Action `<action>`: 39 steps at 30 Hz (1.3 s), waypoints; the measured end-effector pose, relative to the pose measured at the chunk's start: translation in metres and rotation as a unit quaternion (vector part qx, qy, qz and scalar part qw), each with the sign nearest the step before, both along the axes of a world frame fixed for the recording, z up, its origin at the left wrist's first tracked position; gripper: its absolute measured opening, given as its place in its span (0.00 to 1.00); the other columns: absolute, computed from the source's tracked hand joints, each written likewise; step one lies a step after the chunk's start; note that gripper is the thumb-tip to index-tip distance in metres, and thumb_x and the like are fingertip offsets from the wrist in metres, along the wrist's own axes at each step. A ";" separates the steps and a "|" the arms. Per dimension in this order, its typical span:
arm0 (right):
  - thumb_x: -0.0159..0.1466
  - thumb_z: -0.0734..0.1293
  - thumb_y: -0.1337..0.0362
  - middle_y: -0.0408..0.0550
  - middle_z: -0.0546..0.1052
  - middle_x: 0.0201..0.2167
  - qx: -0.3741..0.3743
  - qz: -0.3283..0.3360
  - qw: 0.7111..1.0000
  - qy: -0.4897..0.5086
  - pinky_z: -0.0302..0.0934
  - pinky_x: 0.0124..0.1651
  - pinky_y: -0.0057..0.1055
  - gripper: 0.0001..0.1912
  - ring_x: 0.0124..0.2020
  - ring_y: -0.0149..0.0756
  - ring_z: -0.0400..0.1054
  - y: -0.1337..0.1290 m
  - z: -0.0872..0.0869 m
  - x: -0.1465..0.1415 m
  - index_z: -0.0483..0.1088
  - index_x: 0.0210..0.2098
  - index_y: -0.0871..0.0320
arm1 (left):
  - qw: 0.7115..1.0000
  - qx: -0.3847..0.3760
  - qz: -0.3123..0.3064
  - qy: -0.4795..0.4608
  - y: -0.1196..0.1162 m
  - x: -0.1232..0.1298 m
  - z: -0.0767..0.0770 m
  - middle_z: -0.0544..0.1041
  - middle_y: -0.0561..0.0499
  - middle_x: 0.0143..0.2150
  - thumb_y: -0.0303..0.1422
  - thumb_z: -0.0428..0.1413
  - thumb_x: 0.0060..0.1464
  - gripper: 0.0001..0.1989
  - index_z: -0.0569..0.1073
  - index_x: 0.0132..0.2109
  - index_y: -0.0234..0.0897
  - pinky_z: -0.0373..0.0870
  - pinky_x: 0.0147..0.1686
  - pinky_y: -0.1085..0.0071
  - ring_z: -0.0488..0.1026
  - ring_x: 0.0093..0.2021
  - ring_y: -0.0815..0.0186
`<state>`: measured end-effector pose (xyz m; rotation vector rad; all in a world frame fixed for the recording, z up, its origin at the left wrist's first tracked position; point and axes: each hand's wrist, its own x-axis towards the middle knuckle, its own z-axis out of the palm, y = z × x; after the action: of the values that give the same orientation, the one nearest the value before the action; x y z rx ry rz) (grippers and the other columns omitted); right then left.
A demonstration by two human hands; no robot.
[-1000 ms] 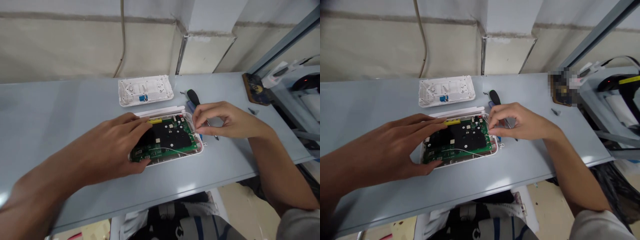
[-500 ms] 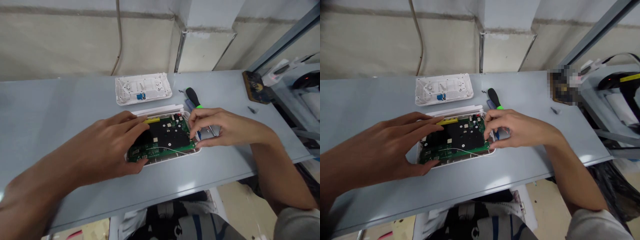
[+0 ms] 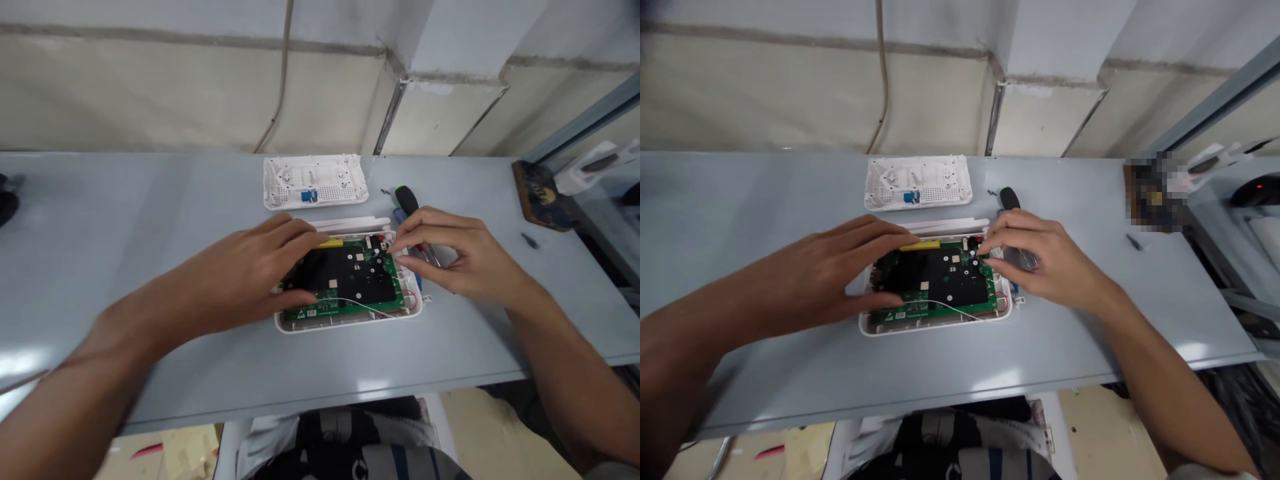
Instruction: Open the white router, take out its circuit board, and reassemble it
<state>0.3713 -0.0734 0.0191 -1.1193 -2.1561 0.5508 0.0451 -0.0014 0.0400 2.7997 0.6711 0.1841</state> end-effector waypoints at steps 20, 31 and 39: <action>0.69 0.70 0.65 0.55 0.77 0.50 0.086 -0.096 0.987 -0.099 0.69 0.55 0.52 0.04 0.50 0.48 0.71 -0.001 -0.023 -0.030 0.77 0.43 0.56 | 0.994 -0.056 0.072 -0.062 -0.017 -0.009 -0.009 0.70 0.39 0.61 0.43 0.70 0.52 0.34 0.66 0.60 0.41 0.75 0.56 0.49 0.66 0.63 0.47; 0.71 0.69 0.65 0.53 0.79 0.49 0.073 -0.086 0.990 -0.087 0.69 0.56 0.52 0.03 0.49 0.47 0.73 -0.003 -0.022 -0.031 0.76 0.43 0.54 | 0.984 -0.103 0.117 -0.091 -0.018 -0.002 -0.012 0.71 0.43 0.58 0.39 0.70 0.51 0.33 0.66 0.60 0.41 0.75 0.57 0.52 0.67 0.60 0.50; 0.71 0.69 0.65 0.53 0.81 0.47 0.092 -0.092 0.985 -0.112 0.71 0.52 0.49 0.03 0.47 0.46 0.74 -0.003 -0.022 -0.033 0.76 0.42 0.55 | 0.982 -0.108 0.113 -0.108 -0.018 -0.003 -0.012 0.73 0.43 0.57 0.39 0.69 0.51 0.26 0.69 0.54 0.41 0.80 0.49 0.55 0.70 0.59 0.51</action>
<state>0.3381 -0.0764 -0.0026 -1.3108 -2.2073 0.1448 0.0424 -0.0191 0.0277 2.4496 0.8947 0.4251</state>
